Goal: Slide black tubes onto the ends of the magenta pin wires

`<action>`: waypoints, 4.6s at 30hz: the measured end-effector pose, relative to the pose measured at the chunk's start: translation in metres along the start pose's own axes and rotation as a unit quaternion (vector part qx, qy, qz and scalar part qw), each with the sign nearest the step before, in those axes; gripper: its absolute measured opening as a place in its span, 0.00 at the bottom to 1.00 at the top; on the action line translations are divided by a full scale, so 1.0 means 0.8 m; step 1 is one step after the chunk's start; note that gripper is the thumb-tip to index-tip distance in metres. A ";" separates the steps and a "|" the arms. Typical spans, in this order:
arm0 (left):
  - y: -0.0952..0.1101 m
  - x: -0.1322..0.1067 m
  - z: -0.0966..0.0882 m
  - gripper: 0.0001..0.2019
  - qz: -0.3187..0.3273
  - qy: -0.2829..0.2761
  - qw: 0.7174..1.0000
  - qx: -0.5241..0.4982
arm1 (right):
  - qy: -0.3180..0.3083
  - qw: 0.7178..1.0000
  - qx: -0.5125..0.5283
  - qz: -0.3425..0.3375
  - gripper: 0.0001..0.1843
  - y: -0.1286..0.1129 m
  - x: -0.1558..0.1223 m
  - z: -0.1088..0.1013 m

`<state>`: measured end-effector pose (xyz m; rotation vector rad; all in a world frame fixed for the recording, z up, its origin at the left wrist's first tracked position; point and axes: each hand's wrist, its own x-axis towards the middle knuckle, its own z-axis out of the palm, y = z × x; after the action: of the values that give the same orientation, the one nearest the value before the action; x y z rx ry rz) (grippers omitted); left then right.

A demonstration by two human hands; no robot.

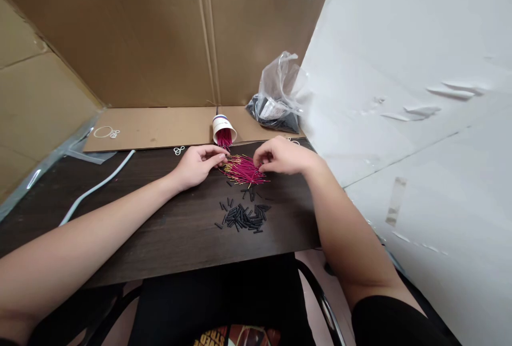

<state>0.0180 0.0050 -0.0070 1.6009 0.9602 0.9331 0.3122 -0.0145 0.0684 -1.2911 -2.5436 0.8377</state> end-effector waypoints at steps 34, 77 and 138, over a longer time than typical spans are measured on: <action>-0.004 -0.001 0.001 0.08 0.066 -0.035 0.997 -0.004 | 0.238 0.966 0.011 -0.097 0.07 -0.026 0.027 0.049; -0.007 -0.009 0.005 0.11 0.098 -0.019 0.991 0.085 | 0.182 0.981 -0.018 -0.066 0.11 -0.029 0.035 0.065; -0.004 0.016 -0.016 0.08 0.061 0.036 0.997 0.019 | 0.138 0.972 -0.021 -0.190 0.07 -0.063 0.053 0.118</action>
<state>0.0108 0.0220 -0.0064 1.6824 0.9432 1.0674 0.2154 -0.0433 0.0137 -0.8173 -2.4722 0.4893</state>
